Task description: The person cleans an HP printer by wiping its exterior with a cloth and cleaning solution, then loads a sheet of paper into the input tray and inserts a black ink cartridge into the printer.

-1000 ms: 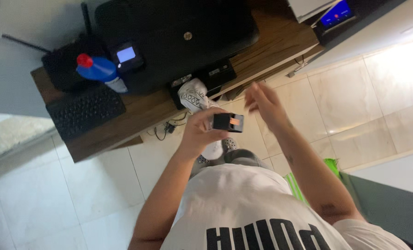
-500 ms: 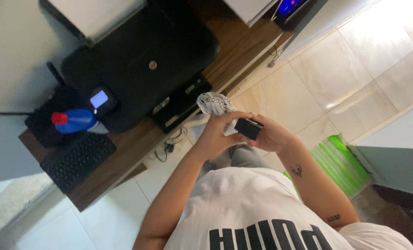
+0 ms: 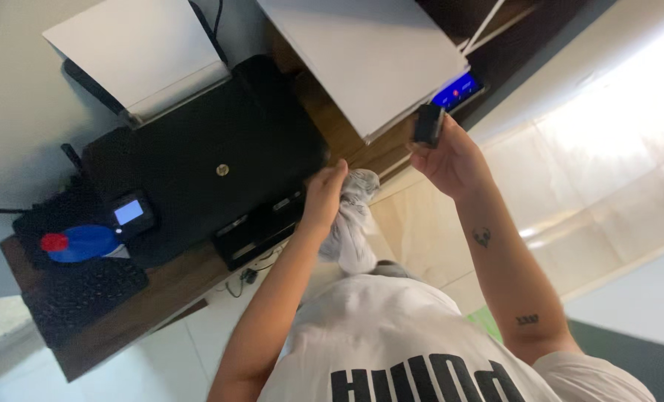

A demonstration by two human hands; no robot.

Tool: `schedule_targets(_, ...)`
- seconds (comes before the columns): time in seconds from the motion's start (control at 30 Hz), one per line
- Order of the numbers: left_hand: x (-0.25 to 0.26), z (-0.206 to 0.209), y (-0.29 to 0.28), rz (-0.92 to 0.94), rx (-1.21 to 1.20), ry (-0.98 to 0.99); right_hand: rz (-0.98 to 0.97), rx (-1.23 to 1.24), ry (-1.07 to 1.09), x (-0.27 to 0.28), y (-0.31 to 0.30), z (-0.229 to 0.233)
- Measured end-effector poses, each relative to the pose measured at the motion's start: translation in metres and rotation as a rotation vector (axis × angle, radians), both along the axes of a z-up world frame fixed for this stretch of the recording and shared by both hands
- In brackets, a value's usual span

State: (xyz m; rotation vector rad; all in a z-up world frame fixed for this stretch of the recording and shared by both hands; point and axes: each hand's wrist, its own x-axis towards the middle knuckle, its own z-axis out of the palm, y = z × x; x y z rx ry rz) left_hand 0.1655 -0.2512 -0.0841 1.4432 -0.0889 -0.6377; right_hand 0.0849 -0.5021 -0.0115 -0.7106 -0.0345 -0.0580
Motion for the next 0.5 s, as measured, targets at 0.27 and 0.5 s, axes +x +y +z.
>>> schedule_targets(0.27,0.042,-0.002,-0.057,0.101,-0.009,-0.086,0.081,-0.21,0.057,0.051,-0.037,0.012)
schedule_targets(0.5,0.063,-0.014,-0.074,0.071,-0.05,-0.039,-0.206,-1.162,0.185,0.073,-0.032,0.05)
